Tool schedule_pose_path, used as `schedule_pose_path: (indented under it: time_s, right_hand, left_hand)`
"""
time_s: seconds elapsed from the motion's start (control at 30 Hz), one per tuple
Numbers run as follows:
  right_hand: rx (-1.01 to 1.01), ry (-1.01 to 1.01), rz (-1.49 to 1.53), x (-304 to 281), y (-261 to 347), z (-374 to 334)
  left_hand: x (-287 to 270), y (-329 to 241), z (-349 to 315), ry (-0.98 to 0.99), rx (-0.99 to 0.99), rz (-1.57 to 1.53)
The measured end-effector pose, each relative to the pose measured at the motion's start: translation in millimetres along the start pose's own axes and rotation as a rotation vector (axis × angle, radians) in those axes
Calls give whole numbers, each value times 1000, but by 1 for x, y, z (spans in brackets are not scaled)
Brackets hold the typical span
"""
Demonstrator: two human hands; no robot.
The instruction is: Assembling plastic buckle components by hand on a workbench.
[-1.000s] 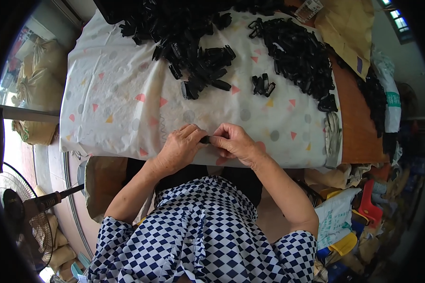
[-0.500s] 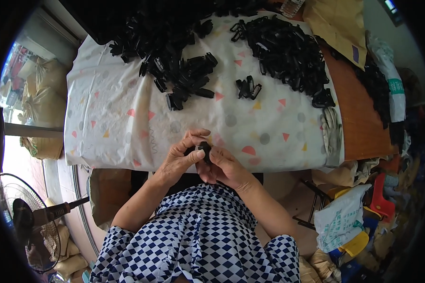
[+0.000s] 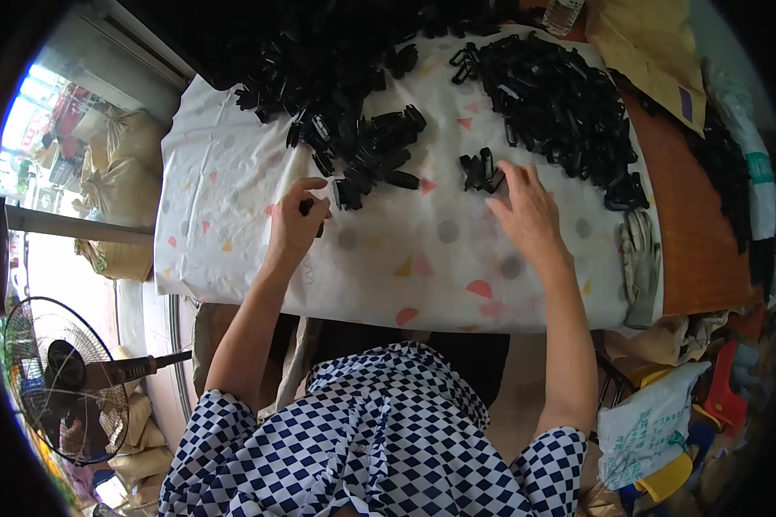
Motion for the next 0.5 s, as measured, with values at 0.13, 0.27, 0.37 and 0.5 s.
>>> schedule_pose_path:
  time_s: [0.13, 0.27, 0.37, 0.5]
  right_hand:
    - [6, 124, 26, 14, -10, 18]
    - [-73, 180, -104, 17, 3, 17]
    - [-147, 77, -122, 11, 13, 8]
    - [-101, -9, 46, 7, -12, 0]
  left_hand:
    - [6, -6, 22, -24, 149, 426]
    - [13, -9, 19, 122, 117, 424]
    - [7, 4, 10, 226, 93, 380]
    - [-17, 6, -7, 104, 240, 389]
Point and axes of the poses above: each hand's wrist, its own z-axis towards the middle knuckle, its own x-axis out of the palm, y = z × x, the point moved 8 cm from there along z, towards the middle knuckle, and after that the axes turned 4 degrees about -x, right-handed, at the moved point
